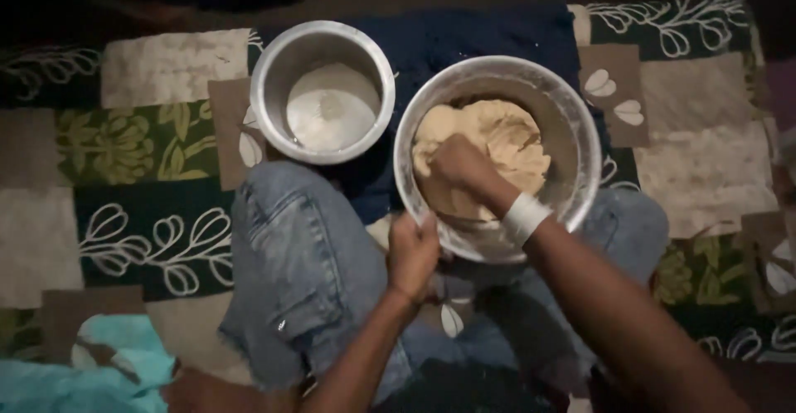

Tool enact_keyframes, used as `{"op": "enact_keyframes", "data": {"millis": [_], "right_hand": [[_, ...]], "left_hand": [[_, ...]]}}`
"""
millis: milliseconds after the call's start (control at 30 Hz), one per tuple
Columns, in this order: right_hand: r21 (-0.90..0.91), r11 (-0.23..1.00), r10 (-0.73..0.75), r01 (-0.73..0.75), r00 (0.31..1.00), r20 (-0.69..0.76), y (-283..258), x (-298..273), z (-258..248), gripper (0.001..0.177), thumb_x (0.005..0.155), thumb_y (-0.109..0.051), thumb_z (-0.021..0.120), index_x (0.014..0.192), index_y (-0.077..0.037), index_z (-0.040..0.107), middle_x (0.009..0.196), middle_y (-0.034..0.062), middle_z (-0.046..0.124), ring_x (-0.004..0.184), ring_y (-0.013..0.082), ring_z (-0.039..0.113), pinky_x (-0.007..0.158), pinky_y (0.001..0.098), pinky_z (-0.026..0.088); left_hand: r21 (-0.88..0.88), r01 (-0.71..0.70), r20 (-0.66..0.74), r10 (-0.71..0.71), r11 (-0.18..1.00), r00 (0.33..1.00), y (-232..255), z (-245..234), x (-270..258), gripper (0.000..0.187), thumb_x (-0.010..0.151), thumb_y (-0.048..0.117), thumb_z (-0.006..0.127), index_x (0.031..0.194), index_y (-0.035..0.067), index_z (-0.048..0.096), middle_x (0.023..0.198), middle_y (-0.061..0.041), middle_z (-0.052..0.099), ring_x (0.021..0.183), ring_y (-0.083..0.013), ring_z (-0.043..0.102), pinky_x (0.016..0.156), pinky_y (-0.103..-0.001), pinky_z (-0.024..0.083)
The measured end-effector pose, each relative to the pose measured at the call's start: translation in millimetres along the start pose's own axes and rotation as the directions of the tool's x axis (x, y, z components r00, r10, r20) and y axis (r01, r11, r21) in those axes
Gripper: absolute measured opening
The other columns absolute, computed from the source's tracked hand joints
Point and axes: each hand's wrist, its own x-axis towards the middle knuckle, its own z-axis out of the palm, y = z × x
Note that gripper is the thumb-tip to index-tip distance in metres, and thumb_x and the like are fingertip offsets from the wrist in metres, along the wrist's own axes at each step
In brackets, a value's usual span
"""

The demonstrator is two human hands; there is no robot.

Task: The person kneads dough inside a bowl by hand, repeatedly punching, turning, and pressing it.

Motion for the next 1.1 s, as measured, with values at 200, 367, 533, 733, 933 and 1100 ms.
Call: {"op": "enact_keyframes", "data": {"millis": [200,367,533,733,933,1100], "right_hand": [[0.491,0.555,0.722,-0.671,0.682,0.117,-70.4,44.0,-112.5,0.033,0.083,-0.023,0.068,0.075,0.009,0.068,0.080,0.0346,0.067,0.082,0.0506,0.069,0.073,0.0566,0.054],[0.436,0.503,0.702,-0.747,0.647,0.297,-47.9,82.0,-92.0,0.033,0.084,-0.028,0.066,0.080,0.004,0.073,0.083,0.0324,0.070,0.083,0.0472,0.071,0.077,0.0558,0.055],[0.502,0.615,0.618,-0.608,0.767,0.171,-5.8,96.7,-56.9,0.028,0.083,-0.026,0.064,0.082,0.001,0.074,0.084,0.0287,0.070,0.082,0.0457,0.070,0.077,0.0544,0.054],[0.613,0.661,0.525,-0.433,0.851,0.034,27.3,58.2,13.1,0.023,0.086,-0.021,0.062,0.083,0.000,0.072,0.081,0.0235,0.069,0.077,0.0420,0.067,0.072,0.0518,0.052],[0.821,0.542,0.589,-0.176,0.777,-0.222,-81.0,-21.4,-55.8,0.013,0.086,-0.007,0.057,0.093,0.000,0.065,0.080,0.0173,0.066,0.073,0.0324,0.064,0.067,0.0428,0.052],[0.571,0.809,0.483,-0.142,0.714,-0.507,-128.7,-80.6,-146.2,0.032,0.077,-0.002,0.056,0.108,-0.004,0.064,0.102,0.0186,0.065,0.100,0.0356,0.064,0.091,0.0453,0.052]], "left_hand": [[-0.112,0.164,0.104,-0.153,0.980,0.983,-16.7,-0.4,24.1,0.023,0.098,0.016,0.067,0.095,-0.006,0.069,0.078,-0.010,0.073,0.073,-0.0175,0.066,0.068,-0.037,0.054],[-0.551,0.360,0.170,-0.321,0.753,0.932,8.7,-15.2,37.4,0.023,0.097,0.012,0.061,0.108,-0.007,0.067,0.098,-0.010,0.075,0.086,-0.0162,0.066,0.081,-0.034,0.053],[-0.352,0.237,0.093,-0.218,0.906,0.972,-8.1,-9.5,38.6,0.021,0.097,0.011,0.061,0.108,-0.005,0.070,0.096,-0.011,0.076,0.085,-0.0148,0.067,0.079,-0.034,0.055],[-0.313,0.330,0.189,-0.283,0.891,0.941,-12.5,-0.6,16.5,0.021,0.097,0.018,0.061,0.098,-0.002,0.067,0.080,-0.010,0.071,0.064,-0.0182,0.067,0.058,-0.036,0.055],[-0.178,-0.008,-0.019,0.005,0.984,1.000,-39.3,15.5,-19.3,0.021,0.086,0.016,0.073,0.093,-0.003,0.071,0.081,-0.015,0.074,0.073,-0.0243,0.071,0.068,-0.038,0.055],[-0.293,-0.100,-0.153,0.056,0.951,0.987,-28.1,23.2,21.6,0.035,0.080,0.023,0.080,0.096,0.001,0.059,0.087,-0.013,0.073,0.079,-0.0250,0.070,0.070,-0.040,0.056]]}}
